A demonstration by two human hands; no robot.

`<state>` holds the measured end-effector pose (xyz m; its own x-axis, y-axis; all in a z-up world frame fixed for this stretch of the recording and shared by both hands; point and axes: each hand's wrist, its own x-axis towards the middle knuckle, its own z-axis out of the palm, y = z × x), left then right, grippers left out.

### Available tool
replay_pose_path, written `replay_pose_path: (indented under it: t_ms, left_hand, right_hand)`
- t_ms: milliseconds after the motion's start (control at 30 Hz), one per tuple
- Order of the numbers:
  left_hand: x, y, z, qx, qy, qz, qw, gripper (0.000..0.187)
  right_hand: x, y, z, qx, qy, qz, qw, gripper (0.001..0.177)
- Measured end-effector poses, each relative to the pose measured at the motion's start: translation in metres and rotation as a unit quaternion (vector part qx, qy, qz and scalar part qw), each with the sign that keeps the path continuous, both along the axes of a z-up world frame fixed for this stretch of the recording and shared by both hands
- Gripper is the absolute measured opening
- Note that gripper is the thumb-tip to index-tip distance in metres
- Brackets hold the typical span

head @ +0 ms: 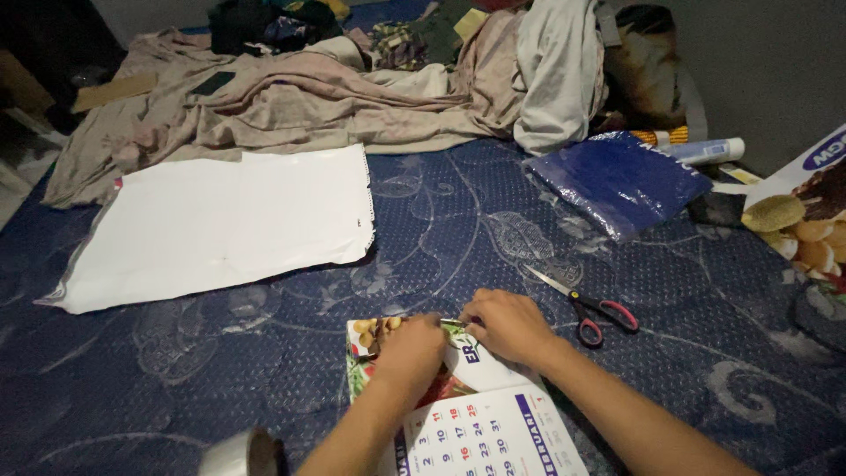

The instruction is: The person folds a printed calendar sheet, cuts and applies clear tape to seal the edges, and places the wrapped item on the bed. They then handle a white padded envelope and another calendar sheet, applying tape to the envelope's edge.

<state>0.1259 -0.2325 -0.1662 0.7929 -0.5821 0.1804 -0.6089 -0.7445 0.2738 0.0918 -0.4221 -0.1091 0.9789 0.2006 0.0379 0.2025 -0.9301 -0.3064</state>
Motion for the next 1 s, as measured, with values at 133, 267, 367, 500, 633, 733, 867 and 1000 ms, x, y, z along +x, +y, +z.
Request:
replay_pose_path:
  t_ms: [133, 267, 367, 500, 633, 733, 867, 1000]
  left_hand:
    - [-0.025, 0.011, 0.002, -0.002, 0.032, -0.055, 0.998, 0.022]
    - [-0.037, 0.009, 0.013, 0.015, 0.029, -0.032, 0.999, 0.03]
    - [-0.033, 0.008, 0.034, 0.084, 0.149, 0.005, 0.985, 0.041]
    - [-0.005, 0.029, 0.065, 0.094, 0.046, 0.131, 0.986, 0.029]
    - [0.004, 0.044, 0.062, -0.003, 0.065, 0.203, 0.977, 0.036]
    - [0.021, 0.047, 0.065, 0.053, 0.103, 0.182, 0.976, 0.032]
    - [0.009, 0.04, 0.046, 0.08, 0.108, 0.141, 0.981, 0.041]
    - [0.012, 0.043, 0.038, -0.007, 0.226, 0.146, 0.963, 0.047]
  right_hand:
    - [0.004, -0.004, -0.005, 0.001, -0.004, 0.007, 1.0, 0.021]
    - [0.004, -0.008, -0.016, 0.015, 0.031, 0.007, 0.999, 0.024]
    - [0.005, -0.014, -0.021, -0.001, 0.012, 0.046, 0.999, 0.037]
    - [0.021, -0.026, -0.033, 0.054, 0.085, 0.011, 0.995, 0.031]
    - [0.033, -0.04, -0.062, 0.221, 0.175, -0.033, 0.959, 0.03]
    - [0.061, -0.05, -0.065, 0.306, 0.214, -0.051, 0.926, 0.04]
    - [0.049, -0.055, -0.074, 0.308, 0.279, -0.023, 0.909, 0.05]
    - [0.039, -0.045, -0.054, 0.271, 0.331, -0.048, 0.903, 0.05]
